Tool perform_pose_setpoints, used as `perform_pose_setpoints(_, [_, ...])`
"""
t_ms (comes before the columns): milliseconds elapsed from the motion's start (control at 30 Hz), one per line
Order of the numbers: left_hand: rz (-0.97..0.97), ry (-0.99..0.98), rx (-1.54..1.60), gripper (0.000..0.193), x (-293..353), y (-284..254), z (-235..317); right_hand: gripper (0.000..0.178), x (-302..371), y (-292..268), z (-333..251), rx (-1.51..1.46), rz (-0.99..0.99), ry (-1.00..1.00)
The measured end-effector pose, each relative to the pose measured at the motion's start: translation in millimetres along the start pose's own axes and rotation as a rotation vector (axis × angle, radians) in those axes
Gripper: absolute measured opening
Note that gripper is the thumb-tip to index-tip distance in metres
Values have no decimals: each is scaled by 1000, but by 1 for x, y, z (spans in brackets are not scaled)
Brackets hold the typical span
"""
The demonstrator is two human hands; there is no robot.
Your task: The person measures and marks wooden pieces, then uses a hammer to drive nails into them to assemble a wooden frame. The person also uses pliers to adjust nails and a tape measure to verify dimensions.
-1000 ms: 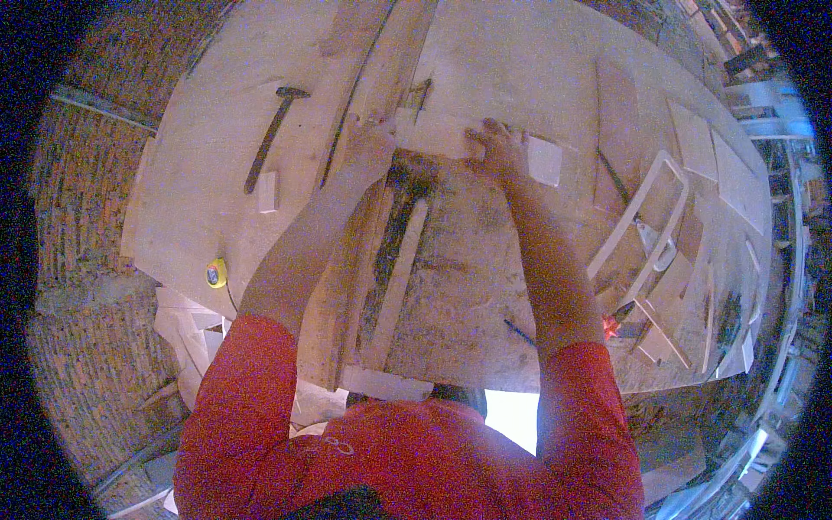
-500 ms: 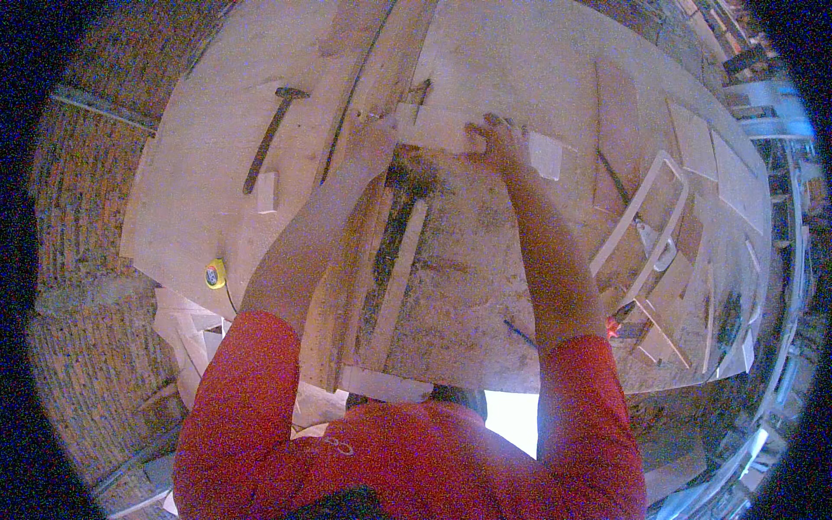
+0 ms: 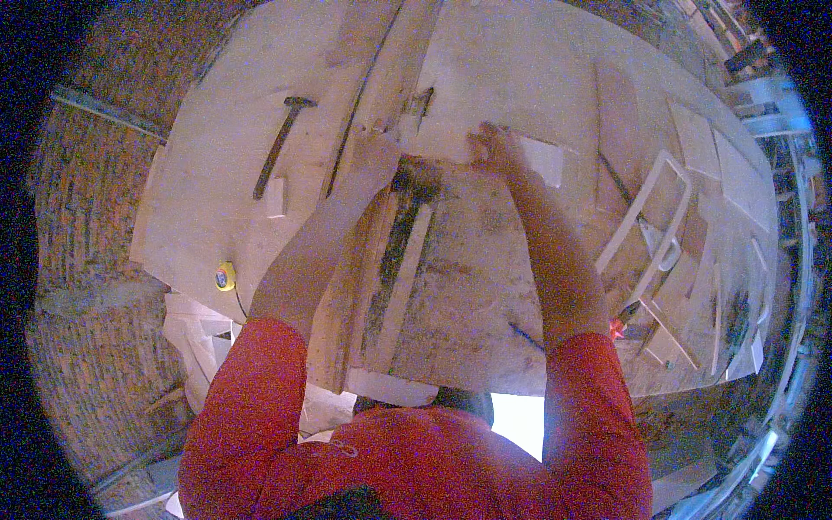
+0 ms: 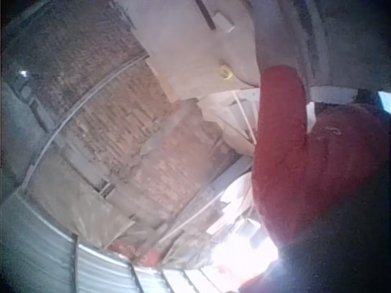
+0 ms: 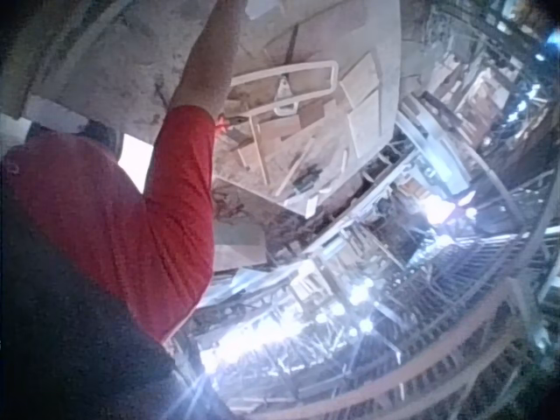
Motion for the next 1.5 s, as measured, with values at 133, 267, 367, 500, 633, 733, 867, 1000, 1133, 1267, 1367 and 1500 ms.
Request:
perform_pose_setpoints(133, [94, 7, -8, 21, 24, -5, 6, 77, 17, -1, -14, 26, -30, -37])
perform_pose_setpoints(267, [-184, -4, 41, 29, 51, -23, 15, 76, 47, -5, -30, 22, -53, -16])
perform_pose_setpoints(367, [-171, -35, 166, 32, 93, -28, 17, 78, 75, -14, -61, 14, -81, 10])
perform_pose_setpoints(500, [299, -167, 366, 25, 149, -80, 28, 89, 97, -47, -91, -23, -97, 85])
perform_pose_setpoints(633, [344, -301, 395, 31, 184, -71, 23, 89, 103, -54, -101, 149, -26, 255])
perform_pose_setpoints(733, [379, -354, 322, 30, 196, -77, 19, 76, 93, -75, -121, 152, -40, 273])
perform_pose_setpoints(867, [393, -396, 130, 26, 194, -90, 13, 45, 95, -81, -124, 100, -179, 185])
perform_pose_setpoints(1000, [507, -357, 254, 26, 188, -98, 4, 33, 113, -96, -130, 90, 35, 156])
perform_pose_setpoints(1133, [427, -288, 315, 30, 172, -78, 7, 41, 123, -63, -112, 244, 212, -54])
perform_pose_setpoints(1267, [336, -186, 193, 29, 151, -72, 21, 53, 137, -49, -110, 212, 152, -14])
perform_pose_setpoints(1367, [283, -86, 285, 26, 146, -46, 10, 67, 134, -62, -110, 231, 52, 98])
perform_pose_setpoints(1500, [228, 13, 203, 26, 133, -28, 5, 68, 130, -57, -96, 129, -45, 154])
Point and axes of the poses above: each hand's wrist, its own x-axis away from the middle knuckle, its own y-axis out of the palm, z = x × y, the point moved 1 cm from there along -x, towards the middle knuckle, and after that the axes turned 12 degrees about z, right-handed, at the moved point
